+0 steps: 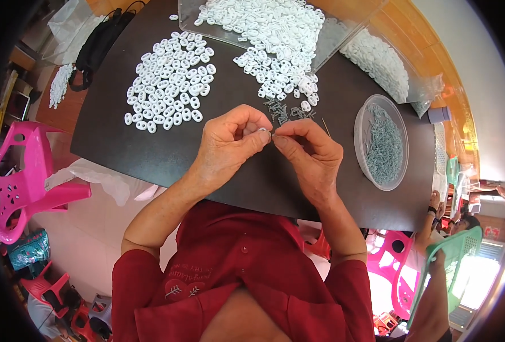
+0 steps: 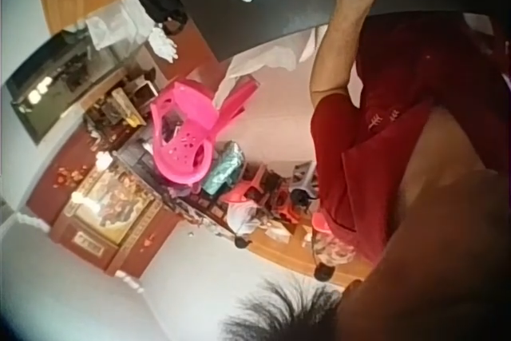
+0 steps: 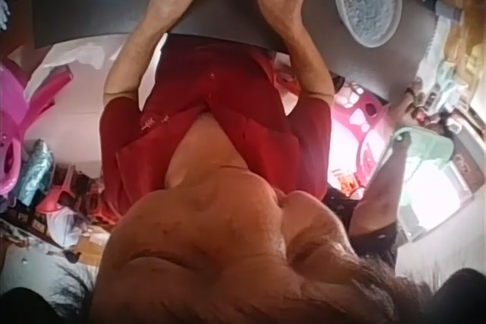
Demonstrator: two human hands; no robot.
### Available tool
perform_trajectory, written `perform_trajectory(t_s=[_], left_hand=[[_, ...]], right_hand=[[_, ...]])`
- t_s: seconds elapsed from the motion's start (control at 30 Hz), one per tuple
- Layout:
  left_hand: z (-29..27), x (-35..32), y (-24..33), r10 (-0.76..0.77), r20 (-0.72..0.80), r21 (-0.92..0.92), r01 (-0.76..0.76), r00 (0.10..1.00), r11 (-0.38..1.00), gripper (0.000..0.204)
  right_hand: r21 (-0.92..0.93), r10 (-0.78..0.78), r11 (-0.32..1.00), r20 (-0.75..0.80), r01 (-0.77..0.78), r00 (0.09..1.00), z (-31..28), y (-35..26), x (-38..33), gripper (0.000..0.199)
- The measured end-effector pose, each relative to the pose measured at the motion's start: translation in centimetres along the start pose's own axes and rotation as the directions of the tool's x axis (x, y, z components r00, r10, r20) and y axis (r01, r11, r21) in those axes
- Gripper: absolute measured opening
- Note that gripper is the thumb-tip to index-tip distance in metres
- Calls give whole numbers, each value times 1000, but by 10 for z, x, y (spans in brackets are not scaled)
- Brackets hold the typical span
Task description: The person assembles small white plastic components by hand, inserting metal clips into them.
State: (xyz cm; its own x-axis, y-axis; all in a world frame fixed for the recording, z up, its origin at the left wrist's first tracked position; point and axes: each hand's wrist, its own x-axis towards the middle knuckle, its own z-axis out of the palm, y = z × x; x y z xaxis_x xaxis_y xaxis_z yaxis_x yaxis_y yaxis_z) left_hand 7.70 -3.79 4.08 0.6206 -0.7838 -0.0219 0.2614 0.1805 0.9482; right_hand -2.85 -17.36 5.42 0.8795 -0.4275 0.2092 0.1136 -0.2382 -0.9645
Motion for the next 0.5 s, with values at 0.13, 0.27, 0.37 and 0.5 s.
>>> perform_trajectory(t_s=[0.13,0.27,0.37,0.5], left_hand=[[-1,-2,-8,91,-23,113,-88,996,990,15],[2,-4,-14,118,-72,38,-115,990,993,16],[1,-4,-14,53,-64,7,-53,997,999,14],[4,-5,-14,94,-94,61,-88,991,994,9]], right_hand=[[13,28,1000,-6,-27,1000,1,-1,-1,13],[2,133,991,-67,-133,989,3,-4,-3,17],[22,142,990,-75,-140,987,3,-2,-3,18],[-58,143,987,-77,-148,987,5,-2,-4,18]])
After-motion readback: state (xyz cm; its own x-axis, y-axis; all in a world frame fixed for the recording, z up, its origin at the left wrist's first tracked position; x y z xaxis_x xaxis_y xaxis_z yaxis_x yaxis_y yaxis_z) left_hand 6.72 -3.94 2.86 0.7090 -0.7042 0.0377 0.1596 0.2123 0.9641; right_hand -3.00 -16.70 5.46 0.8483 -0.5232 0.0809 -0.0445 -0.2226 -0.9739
